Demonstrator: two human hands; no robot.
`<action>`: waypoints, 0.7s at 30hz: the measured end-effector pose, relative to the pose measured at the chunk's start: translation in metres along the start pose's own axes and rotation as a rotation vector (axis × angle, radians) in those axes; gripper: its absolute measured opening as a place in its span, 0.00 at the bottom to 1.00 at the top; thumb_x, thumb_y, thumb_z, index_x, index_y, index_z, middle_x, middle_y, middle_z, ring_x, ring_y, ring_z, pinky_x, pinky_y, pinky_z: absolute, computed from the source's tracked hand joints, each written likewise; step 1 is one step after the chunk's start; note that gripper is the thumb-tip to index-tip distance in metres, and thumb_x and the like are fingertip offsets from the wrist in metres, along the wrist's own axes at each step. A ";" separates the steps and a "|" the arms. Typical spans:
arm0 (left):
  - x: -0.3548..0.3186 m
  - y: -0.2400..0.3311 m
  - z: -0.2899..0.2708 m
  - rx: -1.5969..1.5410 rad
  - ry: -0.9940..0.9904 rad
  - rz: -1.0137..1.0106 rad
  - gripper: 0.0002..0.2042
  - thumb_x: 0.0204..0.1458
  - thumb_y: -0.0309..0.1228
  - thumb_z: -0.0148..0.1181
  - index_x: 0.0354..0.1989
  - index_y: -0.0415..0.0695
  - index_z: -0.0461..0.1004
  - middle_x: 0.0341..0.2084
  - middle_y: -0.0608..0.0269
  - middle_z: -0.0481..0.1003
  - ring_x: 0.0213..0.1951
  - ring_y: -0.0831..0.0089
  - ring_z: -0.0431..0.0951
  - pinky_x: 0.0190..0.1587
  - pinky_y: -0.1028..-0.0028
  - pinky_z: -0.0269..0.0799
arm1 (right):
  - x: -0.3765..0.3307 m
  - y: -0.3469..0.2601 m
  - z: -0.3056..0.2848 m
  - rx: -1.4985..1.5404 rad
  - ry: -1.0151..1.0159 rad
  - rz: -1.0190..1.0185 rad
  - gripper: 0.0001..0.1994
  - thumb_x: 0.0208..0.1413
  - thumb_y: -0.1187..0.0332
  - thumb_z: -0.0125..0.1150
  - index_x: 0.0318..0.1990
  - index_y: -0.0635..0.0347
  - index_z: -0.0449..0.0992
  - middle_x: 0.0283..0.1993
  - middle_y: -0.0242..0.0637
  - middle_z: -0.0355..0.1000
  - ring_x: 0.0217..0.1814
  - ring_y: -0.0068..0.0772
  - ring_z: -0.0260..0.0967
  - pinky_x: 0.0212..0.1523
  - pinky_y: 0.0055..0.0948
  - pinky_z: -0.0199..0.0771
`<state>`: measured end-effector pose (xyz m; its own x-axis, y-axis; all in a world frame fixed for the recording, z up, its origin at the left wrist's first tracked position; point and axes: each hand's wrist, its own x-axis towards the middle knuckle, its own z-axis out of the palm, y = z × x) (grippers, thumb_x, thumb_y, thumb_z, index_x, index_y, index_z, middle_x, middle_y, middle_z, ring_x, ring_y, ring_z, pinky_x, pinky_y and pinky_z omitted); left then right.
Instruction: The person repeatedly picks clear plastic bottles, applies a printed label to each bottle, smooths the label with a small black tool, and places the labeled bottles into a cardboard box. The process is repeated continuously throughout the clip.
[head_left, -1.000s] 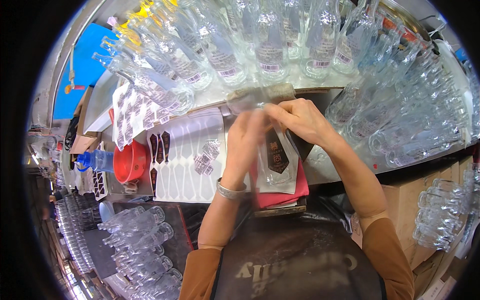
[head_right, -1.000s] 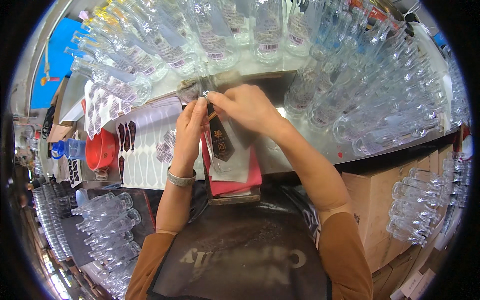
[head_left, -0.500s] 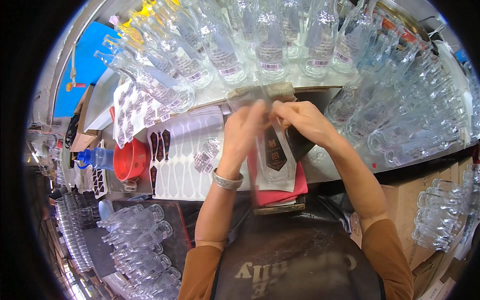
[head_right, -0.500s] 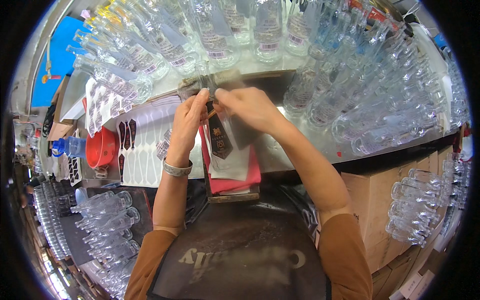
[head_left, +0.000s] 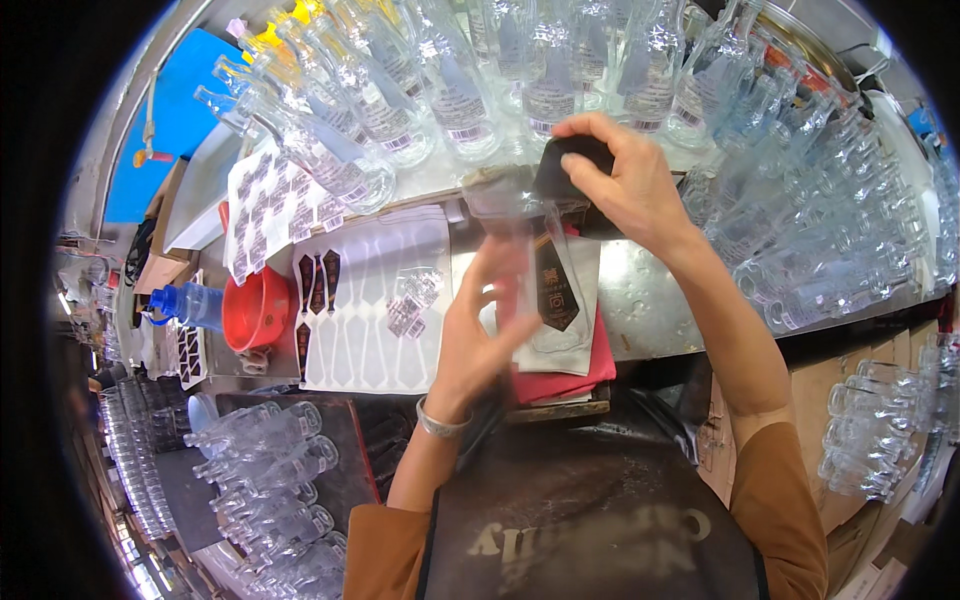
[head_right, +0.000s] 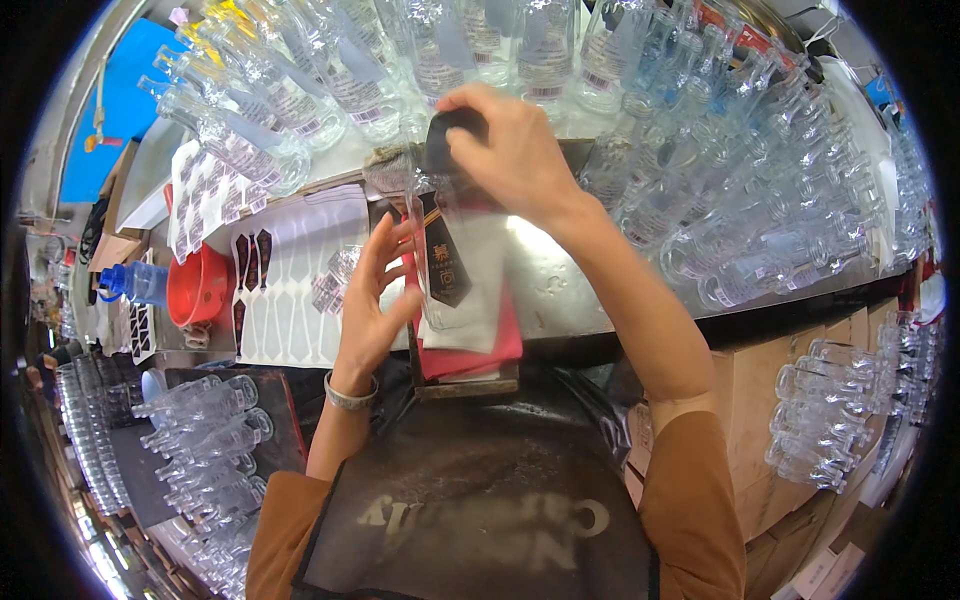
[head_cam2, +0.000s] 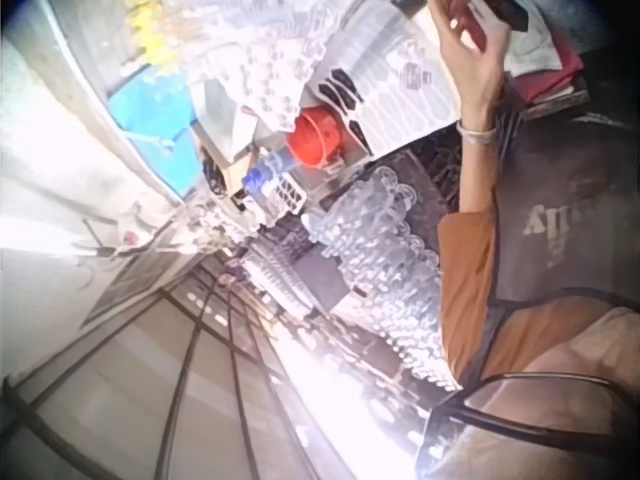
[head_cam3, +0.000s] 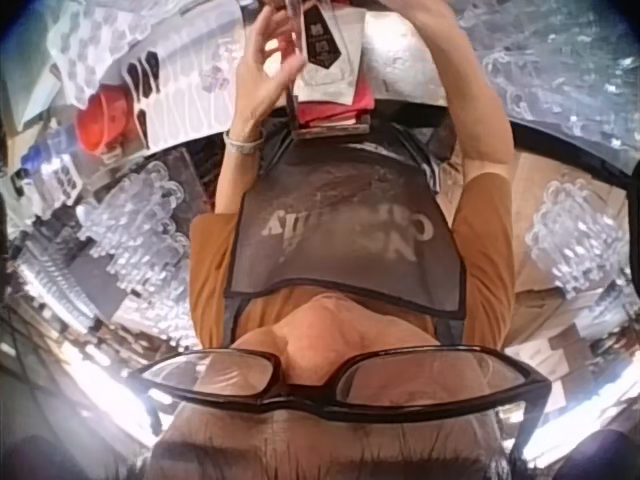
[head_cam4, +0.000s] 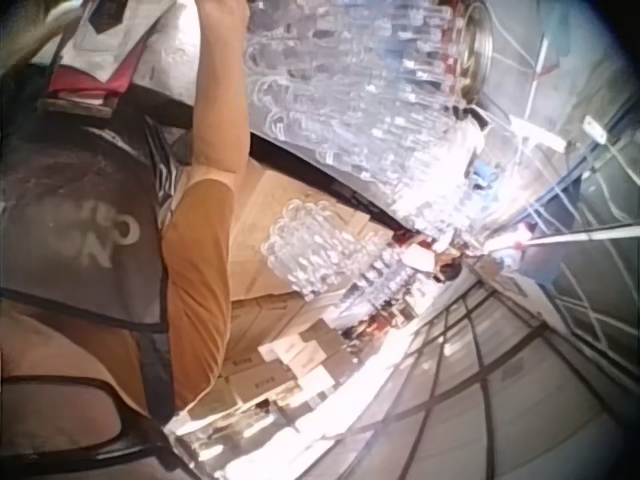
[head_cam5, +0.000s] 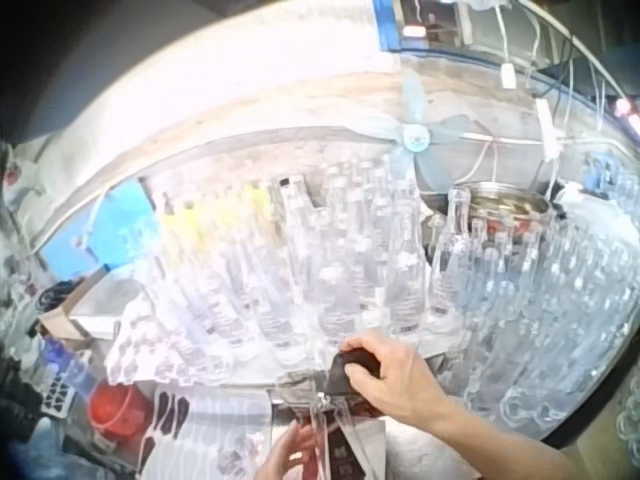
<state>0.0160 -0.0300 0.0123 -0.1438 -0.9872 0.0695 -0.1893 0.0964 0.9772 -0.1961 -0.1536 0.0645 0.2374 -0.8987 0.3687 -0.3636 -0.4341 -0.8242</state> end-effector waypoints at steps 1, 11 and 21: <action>-0.009 0.005 -0.002 0.109 -0.050 0.096 0.49 0.47 0.33 0.73 0.74 0.37 0.47 0.67 0.47 0.63 0.64 0.57 0.68 0.64 0.61 0.66 | 0.002 -0.002 0.000 -0.022 0.024 -0.022 0.14 0.55 0.73 0.61 0.50 0.65 0.77 0.44 0.36 0.78 0.44 0.24 0.74 0.49 0.27 0.74; -0.036 -0.009 0.023 0.455 0.073 0.217 0.60 0.37 0.24 0.76 0.75 0.35 0.36 0.66 0.45 0.64 0.56 0.59 0.74 0.55 0.66 0.72 | -0.009 -0.042 0.012 -0.262 -0.036 -0.493 0.15 0.50 0.80 0.61 0.47 0.62 0.76 0.41 0.43 0.74 0.43 0.46 0.71 0.46 0.38 0.73; -0.036 -0.017 0.024 0.351 0.128 0.279 0.55 0.39 0.25 0.76 0.73 0.35 0.41 0.63 0.47 0.66 0.51 0.60 0.75 0.49 0.67 0.74 | -0.098 -0.058 0.021 -0.218 -0.392 -0.568 0.09 0.42 0.73 0.62 0.34 0.61 0.71 0.36 0.39 0.67 0.38 0.41 0.67 0.41 0.37 0.70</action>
<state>0.0007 0.0067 -0.0121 -0.1195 -0.9230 0.3658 -0.4809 0.3761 0.7920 -0.1792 -0.0393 0.0666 0.7340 -0.4599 0.4998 -0.2492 -0.8669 -0.4317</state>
